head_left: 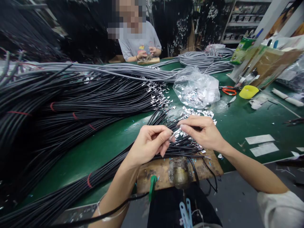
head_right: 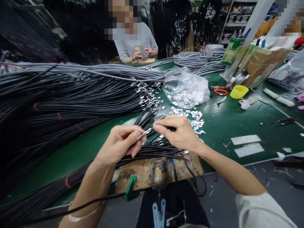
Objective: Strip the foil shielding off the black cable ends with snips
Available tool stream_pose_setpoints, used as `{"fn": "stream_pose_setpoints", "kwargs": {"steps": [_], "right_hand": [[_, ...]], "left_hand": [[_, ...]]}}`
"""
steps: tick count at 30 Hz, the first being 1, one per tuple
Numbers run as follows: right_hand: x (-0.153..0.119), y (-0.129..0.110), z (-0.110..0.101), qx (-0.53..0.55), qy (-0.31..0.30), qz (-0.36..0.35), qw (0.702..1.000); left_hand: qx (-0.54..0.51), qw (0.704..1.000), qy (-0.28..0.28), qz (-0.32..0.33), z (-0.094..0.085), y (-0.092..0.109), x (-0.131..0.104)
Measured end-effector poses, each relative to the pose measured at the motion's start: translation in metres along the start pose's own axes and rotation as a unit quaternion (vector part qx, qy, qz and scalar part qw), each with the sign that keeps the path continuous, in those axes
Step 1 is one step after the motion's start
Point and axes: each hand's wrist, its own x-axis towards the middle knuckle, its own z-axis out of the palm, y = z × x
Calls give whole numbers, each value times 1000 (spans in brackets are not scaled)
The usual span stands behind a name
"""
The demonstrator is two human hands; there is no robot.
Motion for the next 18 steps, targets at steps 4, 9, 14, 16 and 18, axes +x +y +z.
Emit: {"fn": "stream_pose_setpoints", "kwargs": {"steps": [4,9,14,16,18], "right_hand": [[1,-1,-2,71,3,53,996],[-3,-3,-1,53,8,18,998],[-2,-4,2,41,3,14,999],[-2,-4,4,41,-1,47,998],[-2,-2,6,27,1,57,998]], "left_hand": [[134,982,101,92,4,-1,0],[158,981,79,86,6,-7,3],[123,984,97,79,7,-8,3],[128,984,91,79,8,-5,3],[97,993,50,45,9,-3,3]]}}
